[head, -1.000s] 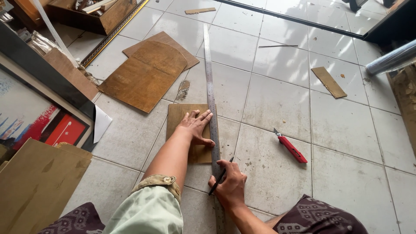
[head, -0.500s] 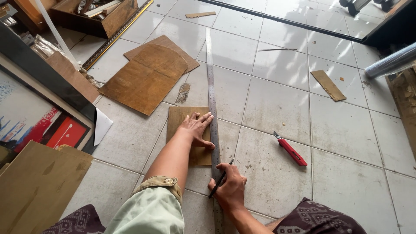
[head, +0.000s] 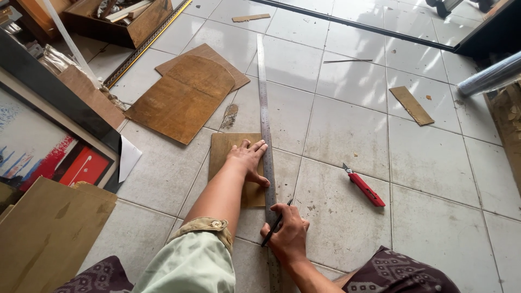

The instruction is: Measuring, marking, and cutting a piece of wood or thick cardboard using a metal ruler, pen, and utility knife on the floor.

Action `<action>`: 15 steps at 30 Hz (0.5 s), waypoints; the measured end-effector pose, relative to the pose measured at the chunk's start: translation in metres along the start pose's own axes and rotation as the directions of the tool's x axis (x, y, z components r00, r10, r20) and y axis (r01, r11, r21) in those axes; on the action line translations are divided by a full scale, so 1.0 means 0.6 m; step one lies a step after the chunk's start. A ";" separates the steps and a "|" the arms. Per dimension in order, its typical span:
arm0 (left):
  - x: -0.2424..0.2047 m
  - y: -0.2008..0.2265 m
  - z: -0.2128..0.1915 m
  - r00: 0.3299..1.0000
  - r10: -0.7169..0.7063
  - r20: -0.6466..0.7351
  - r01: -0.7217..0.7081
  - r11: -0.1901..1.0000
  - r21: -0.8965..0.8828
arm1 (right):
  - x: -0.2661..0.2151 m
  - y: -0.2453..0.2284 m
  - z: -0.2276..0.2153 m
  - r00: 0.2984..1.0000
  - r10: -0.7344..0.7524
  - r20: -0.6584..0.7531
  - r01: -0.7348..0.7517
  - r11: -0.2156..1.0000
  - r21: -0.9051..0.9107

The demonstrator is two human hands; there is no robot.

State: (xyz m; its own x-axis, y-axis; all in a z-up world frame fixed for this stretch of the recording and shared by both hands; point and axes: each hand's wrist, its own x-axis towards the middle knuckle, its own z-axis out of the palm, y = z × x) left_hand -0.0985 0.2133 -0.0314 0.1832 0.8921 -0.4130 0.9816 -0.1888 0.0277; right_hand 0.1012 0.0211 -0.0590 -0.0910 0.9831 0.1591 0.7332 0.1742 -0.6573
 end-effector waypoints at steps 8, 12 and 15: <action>-0.007 0.027 -0.026 0.995 -0.037 0.096 0.026 0.993 0.114 | 0.000 0.002 -0.001 0.999 0.017 0.029 -0.017 1.000 0.014; -0.014 0.033 -0.031 0.992 -0.057 0.112 0.042 0.990 0.132 | 0.000 0.004 0.001 1.000 0.015 0.024 -0.015 1.000 0.010; -0.014 0.035 -0.033 0.991 -0.067 0.114 0.053 0.991 0.125 | 0.000 0.001 0.000 1.000 0.012 0.013 -0.012 0.999 0.031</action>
State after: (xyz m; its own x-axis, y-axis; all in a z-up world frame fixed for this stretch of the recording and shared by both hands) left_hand -0.0786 0.2100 -0.0092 0.1095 0.8500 -0.5152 0.9756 -0.1912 -0.1080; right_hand 0.1016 0.0214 -0.0595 -0.0911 0.9857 0.1419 0.7127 0.1640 -0.6820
